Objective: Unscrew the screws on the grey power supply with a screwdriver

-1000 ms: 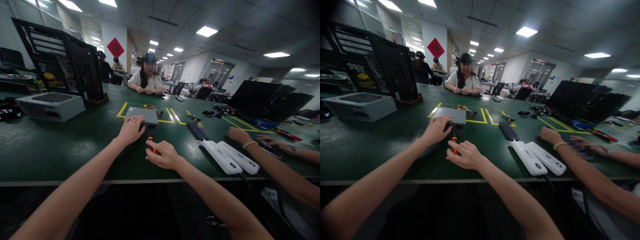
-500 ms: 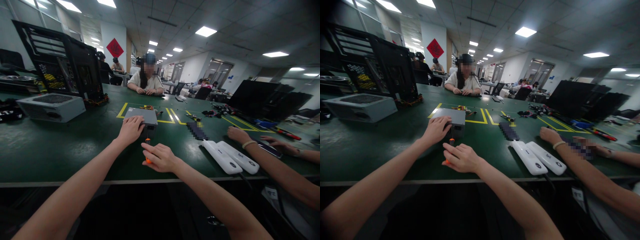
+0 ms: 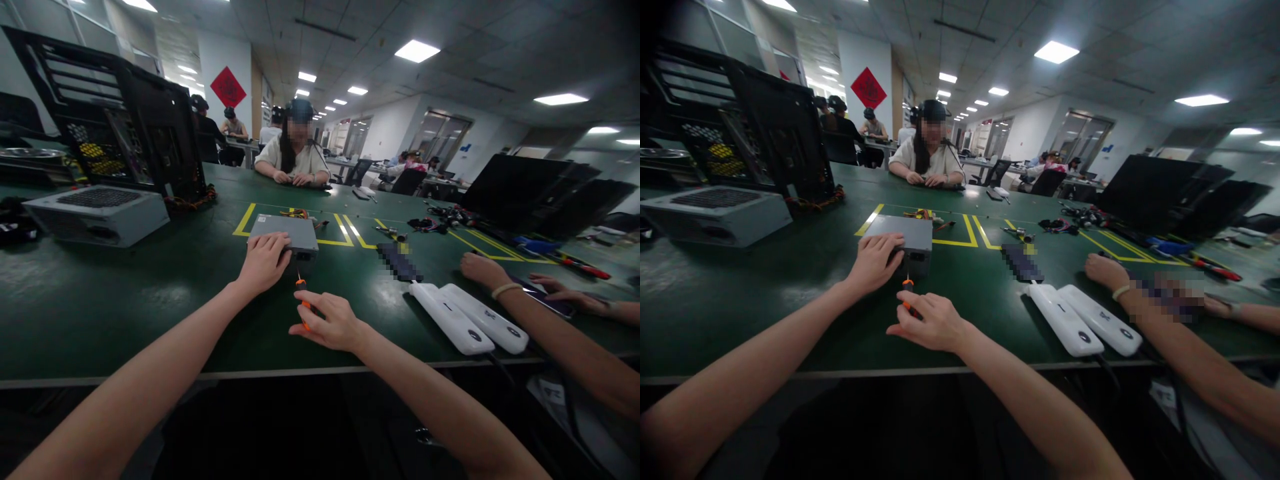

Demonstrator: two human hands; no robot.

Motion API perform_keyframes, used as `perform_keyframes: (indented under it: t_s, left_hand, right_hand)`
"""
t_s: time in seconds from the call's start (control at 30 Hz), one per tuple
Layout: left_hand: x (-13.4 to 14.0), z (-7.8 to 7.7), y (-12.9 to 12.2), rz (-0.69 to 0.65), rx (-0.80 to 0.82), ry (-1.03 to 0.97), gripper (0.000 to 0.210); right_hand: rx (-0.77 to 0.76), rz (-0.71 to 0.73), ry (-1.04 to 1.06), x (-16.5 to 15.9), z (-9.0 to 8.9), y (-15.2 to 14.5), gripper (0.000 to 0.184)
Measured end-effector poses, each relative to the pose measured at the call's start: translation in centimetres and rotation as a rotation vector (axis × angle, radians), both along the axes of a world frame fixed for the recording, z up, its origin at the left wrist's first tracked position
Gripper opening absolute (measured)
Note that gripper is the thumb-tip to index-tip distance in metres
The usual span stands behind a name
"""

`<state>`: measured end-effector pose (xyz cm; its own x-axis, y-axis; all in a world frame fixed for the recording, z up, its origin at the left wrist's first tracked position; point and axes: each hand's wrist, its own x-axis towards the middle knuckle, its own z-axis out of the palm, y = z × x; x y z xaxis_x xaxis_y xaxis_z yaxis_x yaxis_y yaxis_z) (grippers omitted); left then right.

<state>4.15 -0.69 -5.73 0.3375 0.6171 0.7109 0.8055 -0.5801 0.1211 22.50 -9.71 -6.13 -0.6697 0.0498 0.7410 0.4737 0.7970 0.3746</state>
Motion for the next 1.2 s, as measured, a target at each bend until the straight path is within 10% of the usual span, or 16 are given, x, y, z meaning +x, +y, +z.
perform_keyframes:
  t_s: [1.2]
  left_hand:
    - [-0.2,0.2,0.1,-0.026,-0.023,-0.046,0.025]
  right_hand:
    - [-0.163,0.035,-0.157,-0.8,-0.3,0.0,0.041]
